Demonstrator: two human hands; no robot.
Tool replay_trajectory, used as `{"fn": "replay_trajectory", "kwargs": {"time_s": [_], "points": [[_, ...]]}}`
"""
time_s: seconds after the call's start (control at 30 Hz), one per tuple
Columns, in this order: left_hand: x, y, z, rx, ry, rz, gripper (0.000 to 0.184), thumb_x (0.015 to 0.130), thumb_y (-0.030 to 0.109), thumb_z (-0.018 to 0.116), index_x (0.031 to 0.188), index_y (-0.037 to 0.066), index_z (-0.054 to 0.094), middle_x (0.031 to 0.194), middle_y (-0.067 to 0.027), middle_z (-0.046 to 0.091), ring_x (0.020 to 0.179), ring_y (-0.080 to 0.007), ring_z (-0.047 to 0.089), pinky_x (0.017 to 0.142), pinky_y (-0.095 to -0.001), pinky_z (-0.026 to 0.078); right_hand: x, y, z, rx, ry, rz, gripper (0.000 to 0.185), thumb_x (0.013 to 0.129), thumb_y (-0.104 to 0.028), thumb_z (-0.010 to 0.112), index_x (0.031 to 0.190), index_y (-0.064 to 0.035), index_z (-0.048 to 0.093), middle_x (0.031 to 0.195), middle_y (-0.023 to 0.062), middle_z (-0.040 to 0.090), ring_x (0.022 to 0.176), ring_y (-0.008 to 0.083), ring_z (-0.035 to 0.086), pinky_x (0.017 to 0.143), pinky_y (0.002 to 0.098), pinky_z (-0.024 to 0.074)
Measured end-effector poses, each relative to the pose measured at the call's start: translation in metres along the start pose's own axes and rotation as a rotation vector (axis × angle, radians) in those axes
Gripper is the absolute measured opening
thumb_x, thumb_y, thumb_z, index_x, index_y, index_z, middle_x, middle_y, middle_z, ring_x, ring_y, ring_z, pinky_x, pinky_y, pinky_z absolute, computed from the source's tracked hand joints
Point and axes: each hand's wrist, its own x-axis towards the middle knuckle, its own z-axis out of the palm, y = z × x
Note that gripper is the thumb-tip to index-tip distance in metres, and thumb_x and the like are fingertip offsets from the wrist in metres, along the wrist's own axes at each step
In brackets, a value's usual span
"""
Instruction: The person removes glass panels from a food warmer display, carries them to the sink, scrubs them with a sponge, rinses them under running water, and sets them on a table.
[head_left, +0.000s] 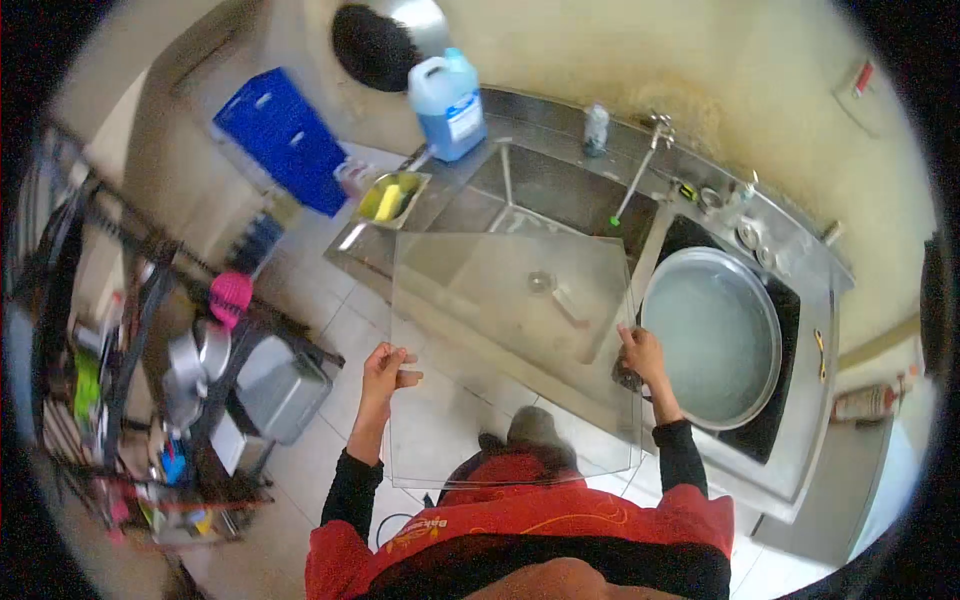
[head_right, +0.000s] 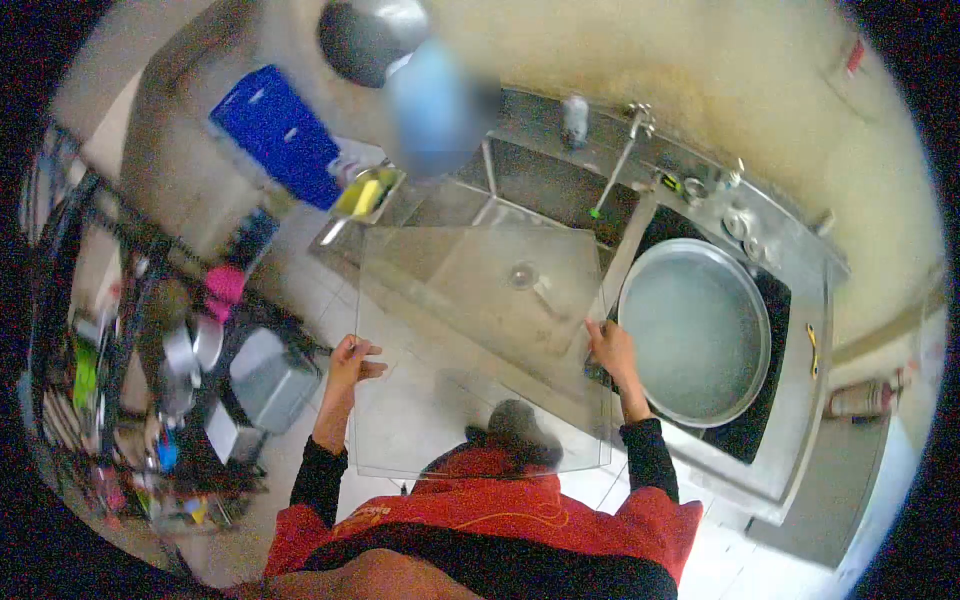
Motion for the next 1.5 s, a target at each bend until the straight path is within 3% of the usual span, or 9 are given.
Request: {"fn": "replay_trajectory", "kwargs": {"time_s": [0.07,0.3,0.37,0.6,0.7,0.8,0.87,1.2,1.5], "points": [[0.044,0.02,-0.002,0.034,-0.105,-0.031,0.013,0.083,0.018,0.053,0.08,0.009,0.044,0.082,-0.0079,0.058,0.061,-0.0204,0.061,0.053,-0.0277,0.05,0.016,-0.023,0.001,0.162,-0.154,0.445,0.048,0.083,-0.044,0.045,0.074,0.0014,0.057,0.057,0.0101,0.058,0.046,0.0188,0.057,0.05,0.0313,0.0451],[0.173,0.052,0.018,0.133,-0.275,-0.078,0.015,0.081,0.013,0.056,0.082,0.008,0.043,0.078,-0.0033,0.051,0.07,-0.0124,0.056,0.056,-0.0283,0.052,0.062,0.013,0.043,-0.154,-0.062,0.355,0.047,0.082,-0.042,0.047,0.074,0.0037,0.055,0.058,0.017,0.057,0.047,0.0258,0.057,0.05,0.0337,0.0461],[0.201,0.049,0.024,0.163,-0.326,-0.075,0.014,0.081,0.013,0.056,0.082,0.007,0.043,0.079,-0.0043,0.051,0.071,-0.0125,0.055,0.057,-0.0296,0.053,0.074,-0.002,0.038,0.024,-0.21,0.636,0.047,0.082,-0.043,0.047,0.075,0.0029,0.055,0.057,0.0155,0.057,0.055,0.0277,0.059,0.053,0.0366,0.046],[0.293,0.039,0.046,0.197,-0.44,-0.163,0.014,0.081,0.014,0.055,0.077,0.007,0.043,0.079,-0.0067,0.054,0.072,-0.015,0.055,0.056,-0.0348,0.054,0.108,0.029,0.066,-0.277,-0.437,0.454,0.035,0.07,-0.03,0.059,0.098,-0.0101,0.055,0.067,0.0149,0.059,0.063,0.03,0.059,0.056,0.0403,0.046],[0.316,0.045,0.053,0.211,-0.442,-0.204,0.015,0.081,0.016,0.055,0.077,0.007,0.044,0.077,-0.0067,0.055,0.069,-0.0161,0.056,0.056,-0.0355,0.054,0.116,0.046,0.09,-0.48,-0.382,0.167,0.044,0.082,-0.04,0.045,0.07,-0.0001,0.057,0.06,0.0149,0.058,0.059,0.0298,0.06,0.056,0.0392,0.0475],[0.36,0.018,0.046,0.26,-0.486,-0.248,0.02,0.081,0.016,0.056,0.077,0.003,0.041,0.076,-0.008,0.054,0.065,-0.0172,0.055,0.055,-0.0357,0.054,0.127,0.05,0.104,-0.284,-0.429,0.418,0.028,0.079,-0.029,0.049,0.088,-0.0039,0.055,0.066,0.0136,0.058,0.06,0.0303,0.059,0.054,0.0411,0.0473],[0.368,0.022,0.057,0.288,-0.479,-0.237,0.02,0.081,0.017,0.055,0.079,0.003,0.041,0.078,-0.0089,0.054,0.065,-0.018,0.055,0.057,-0.036,0.053,0.135,0.06,0.123,-0.603,-0.441,0.221,0.03,0.076,-0.022,0.049,0.102,-0.0077,0.048,0.07,0.0123,0.058,0.061,0.0326,0.059,0.053,0.0428,0.0474],[0.422,-0.018,0.103,0.278,-0.438,-0.239,0.019,0.082,0.016,0.054,0.083,0.003,0.04,0.082,-0.009,0.052,0.067,-0.0192,0.056,0.052,-0.0341,0.053,0.139,0.152,0.22,-0.715,-0.336,0.307,0.039,0.079,-0.022,0.046,0.115,-0.009,0.043,0.076,0.0125,0.058,0.073,0.0286,0.058,0.05,0.0397,0.0474],[0.479,-0.077,0.138,0.332,-0.458,-0.336,0.018,0.082,0.016,0.055,0.08,0.007,0.04,0.077,-0.0076,0.053,0.061,-0.0176,0.056,0.049,-0.0335,0.051,0.161,0.184,0.237,-0.575,-0.478,0.63,0.041,0.084,-0.024,0.039,0.12,-0.0035,0.039,0.099,0.0203,0.056,0.086,0.0324,0.056,0.074,0.0471,0.0432]]}}
